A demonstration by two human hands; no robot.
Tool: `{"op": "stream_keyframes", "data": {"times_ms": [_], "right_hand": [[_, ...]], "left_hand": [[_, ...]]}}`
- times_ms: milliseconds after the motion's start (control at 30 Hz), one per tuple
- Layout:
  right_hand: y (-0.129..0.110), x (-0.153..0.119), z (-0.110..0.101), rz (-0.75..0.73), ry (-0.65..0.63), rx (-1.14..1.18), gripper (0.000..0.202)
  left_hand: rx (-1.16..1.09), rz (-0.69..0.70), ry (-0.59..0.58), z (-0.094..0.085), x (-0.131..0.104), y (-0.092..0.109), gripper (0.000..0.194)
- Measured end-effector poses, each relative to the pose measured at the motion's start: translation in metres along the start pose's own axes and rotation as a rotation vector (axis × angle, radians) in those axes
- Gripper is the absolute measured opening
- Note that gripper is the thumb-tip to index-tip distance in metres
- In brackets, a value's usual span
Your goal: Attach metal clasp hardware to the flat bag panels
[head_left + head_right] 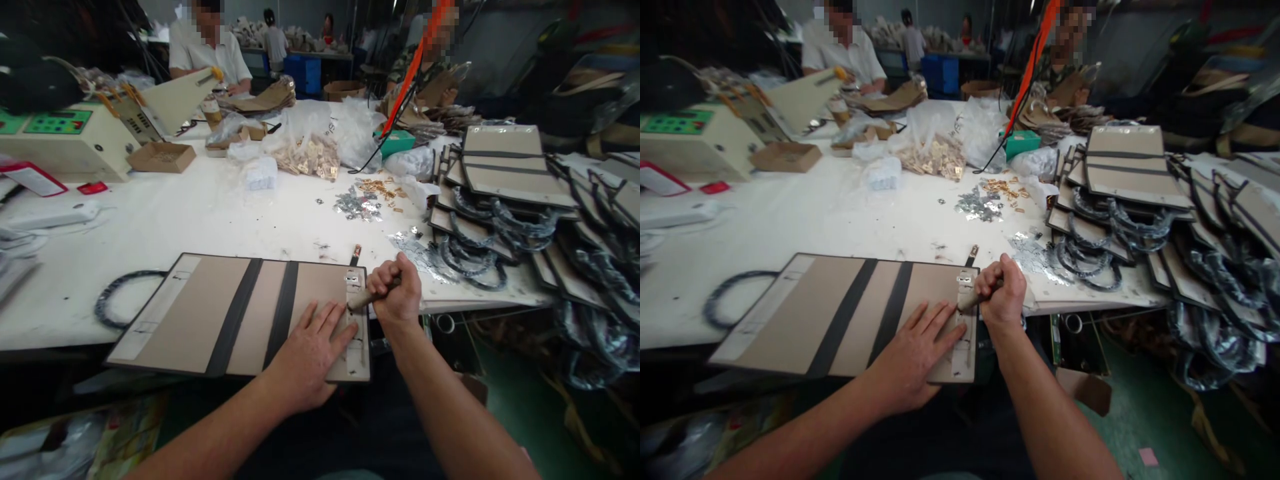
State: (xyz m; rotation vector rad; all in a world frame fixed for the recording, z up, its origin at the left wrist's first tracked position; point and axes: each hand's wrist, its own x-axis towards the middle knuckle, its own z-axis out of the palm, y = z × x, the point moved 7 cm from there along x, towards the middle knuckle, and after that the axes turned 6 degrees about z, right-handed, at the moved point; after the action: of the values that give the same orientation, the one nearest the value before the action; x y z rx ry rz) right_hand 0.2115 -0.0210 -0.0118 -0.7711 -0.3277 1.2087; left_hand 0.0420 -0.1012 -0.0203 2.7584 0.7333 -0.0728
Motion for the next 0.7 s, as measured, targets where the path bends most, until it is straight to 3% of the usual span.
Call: {"op": "stream_keyframes", "data": {"times_ms": [700], "right_hand": [[0.011,0.007,-0.004,0.020,-0.054,0.075,0.038]], "left_hand": [[-0.013,-0.006,-0.010,0.001,0.003,-0.001,0.097]]}}
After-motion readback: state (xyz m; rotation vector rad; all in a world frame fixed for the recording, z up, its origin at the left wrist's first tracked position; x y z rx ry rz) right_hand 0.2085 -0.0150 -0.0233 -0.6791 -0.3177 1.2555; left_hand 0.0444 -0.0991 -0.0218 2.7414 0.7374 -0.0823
